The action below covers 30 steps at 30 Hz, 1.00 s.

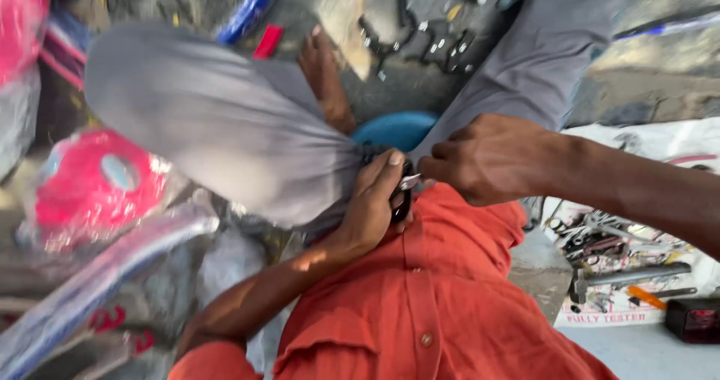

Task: Assembling bicycle brake components using a wrench.

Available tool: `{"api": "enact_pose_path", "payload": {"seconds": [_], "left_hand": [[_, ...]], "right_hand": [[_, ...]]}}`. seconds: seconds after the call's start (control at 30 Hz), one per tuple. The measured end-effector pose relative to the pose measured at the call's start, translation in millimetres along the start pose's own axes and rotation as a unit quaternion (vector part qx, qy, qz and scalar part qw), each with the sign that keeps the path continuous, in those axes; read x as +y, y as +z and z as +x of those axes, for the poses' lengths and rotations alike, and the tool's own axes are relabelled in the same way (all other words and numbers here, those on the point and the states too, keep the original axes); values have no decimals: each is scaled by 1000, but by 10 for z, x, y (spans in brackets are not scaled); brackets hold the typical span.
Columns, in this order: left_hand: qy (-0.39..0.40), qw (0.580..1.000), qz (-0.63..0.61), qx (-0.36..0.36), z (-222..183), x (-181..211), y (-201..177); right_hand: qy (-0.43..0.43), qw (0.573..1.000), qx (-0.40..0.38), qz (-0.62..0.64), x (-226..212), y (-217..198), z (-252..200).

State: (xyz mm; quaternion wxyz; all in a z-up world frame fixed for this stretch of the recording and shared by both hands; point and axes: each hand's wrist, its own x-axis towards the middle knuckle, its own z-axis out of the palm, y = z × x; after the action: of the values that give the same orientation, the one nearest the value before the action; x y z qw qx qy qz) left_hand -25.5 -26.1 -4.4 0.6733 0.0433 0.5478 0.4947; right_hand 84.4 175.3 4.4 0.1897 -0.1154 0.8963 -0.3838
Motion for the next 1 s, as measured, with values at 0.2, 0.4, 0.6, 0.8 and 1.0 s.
{"api": "enact_pose_path", "payload": {"seconds": [0.2,0.4,0.6,0.8,1.0], "left_hand": [[-28,999,3,-16,218,40,-11],[-1,993,-113,-17,221,-30,-172],[-18,990,-138,-6,101,111,-83],[-81,983,-167,12,127,184,-86],[-91,967,-239,15,174,-28,-199]], "right_hand": [[-123,914,54,-383,-325,-380,24],[73,952,285,-83,-353,45,-51],[181,930,317,36,-491,488,133],[219,903,369,30,-517,462,191],[271,898,344,49,-543,545,185]]}}
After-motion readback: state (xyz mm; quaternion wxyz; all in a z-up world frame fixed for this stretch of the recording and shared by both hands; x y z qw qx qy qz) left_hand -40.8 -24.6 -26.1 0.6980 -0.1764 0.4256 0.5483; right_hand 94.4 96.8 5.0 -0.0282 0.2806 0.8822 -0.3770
